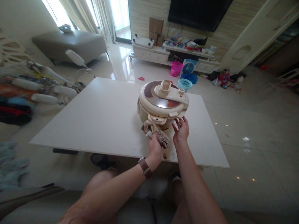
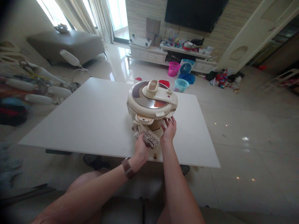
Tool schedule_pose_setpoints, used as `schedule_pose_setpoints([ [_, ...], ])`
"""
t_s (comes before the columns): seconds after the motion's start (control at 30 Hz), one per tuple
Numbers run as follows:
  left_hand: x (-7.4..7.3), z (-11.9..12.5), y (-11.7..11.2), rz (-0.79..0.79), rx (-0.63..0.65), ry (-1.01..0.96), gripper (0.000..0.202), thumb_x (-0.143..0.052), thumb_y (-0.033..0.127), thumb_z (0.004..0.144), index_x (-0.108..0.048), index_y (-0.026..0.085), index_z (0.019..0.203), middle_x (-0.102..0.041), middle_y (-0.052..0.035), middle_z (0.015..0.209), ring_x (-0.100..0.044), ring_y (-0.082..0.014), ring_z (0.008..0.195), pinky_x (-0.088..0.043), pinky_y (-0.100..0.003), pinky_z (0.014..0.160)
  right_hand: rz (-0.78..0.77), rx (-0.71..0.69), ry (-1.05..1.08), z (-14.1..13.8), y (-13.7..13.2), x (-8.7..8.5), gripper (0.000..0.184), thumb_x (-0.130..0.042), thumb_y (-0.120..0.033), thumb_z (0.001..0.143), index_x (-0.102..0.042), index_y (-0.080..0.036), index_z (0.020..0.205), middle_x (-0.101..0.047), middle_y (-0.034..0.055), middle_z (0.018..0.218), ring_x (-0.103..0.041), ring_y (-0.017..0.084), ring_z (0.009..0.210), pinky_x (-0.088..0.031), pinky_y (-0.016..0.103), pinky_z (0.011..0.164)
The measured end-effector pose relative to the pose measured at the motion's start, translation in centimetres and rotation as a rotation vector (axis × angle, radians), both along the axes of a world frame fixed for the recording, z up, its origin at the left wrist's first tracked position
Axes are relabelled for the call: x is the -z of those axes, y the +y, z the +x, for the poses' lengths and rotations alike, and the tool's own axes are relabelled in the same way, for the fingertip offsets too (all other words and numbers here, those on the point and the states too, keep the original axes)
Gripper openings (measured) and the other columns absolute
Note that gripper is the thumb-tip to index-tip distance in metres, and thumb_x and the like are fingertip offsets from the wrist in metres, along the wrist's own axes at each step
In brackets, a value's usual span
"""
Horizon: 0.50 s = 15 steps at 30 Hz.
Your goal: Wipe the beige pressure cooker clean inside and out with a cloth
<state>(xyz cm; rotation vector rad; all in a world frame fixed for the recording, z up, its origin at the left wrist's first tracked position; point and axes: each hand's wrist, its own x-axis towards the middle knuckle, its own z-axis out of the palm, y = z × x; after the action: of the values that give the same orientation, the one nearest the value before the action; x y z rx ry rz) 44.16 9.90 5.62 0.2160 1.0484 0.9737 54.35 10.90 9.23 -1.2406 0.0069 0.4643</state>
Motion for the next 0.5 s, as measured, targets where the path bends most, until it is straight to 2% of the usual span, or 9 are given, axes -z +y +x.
schedule_pose_setpoints([
  [0.13, -2.2, -0.2, -0.4, -0.061, 0.061, -0.125, 0.019, -0.061, 0.028, 0.091, -0.067, 0.020, 0.106, -0.074, -0.0050, 0.110, -0.071, -0.0175, 0.099, -0.055, -0.033, 0.096, 0.004, 0.016, 0.018, 0.1, 0.0, 0.1, 0.049, -0.058, -0.033, 0.071, -0.063, -0.029, 0.119, -0.070, 0.0005, 0.123, -0.065, 0.017, 0.116, -0.052, 0.026, 0.080],
  [0.33, -4.7, -2.2, 2.3, -0.100, 0.060, -0.240, 0.022, -0.049, 0.030, 0.095, -0.068, 0.018, 0.095, -0.075, -0.0054, 0.098, -0.072, -0.0183, 0.094, -0.056, -0.035, 0.096, 0.032, -0.005, 0.093, 1.0, -0.4, -0.5, 0.044, -0.061, -0.029, 0.070, -0.066, -0.027, 0.113, -0.072, -0.0008, 0.113, -0.070, 0.016, 0.105, -0.052, 0.025, 0.077],
  [0.5, -5.7, -4.2, 4.7, -0.079, 0.031, -0.204, 0.026, -0.048, 0.031, 0.092, -0.069, 0.018, 0.098, -0.075, -0.0053, 0.094, -0.072, -0.0202, 0.096, -0.056, -0.038, 0.098, 0.040, -0.017, 0.150, 1.8, -0.7, -1.0, 0.036, -0.061, -0.026, 0.072, -0.067, -0.026, 0.107, -0.075, -0.0021, 0.102, -0.073, 0.015, 0.094, -0.054, 0.024, 0.075],
])
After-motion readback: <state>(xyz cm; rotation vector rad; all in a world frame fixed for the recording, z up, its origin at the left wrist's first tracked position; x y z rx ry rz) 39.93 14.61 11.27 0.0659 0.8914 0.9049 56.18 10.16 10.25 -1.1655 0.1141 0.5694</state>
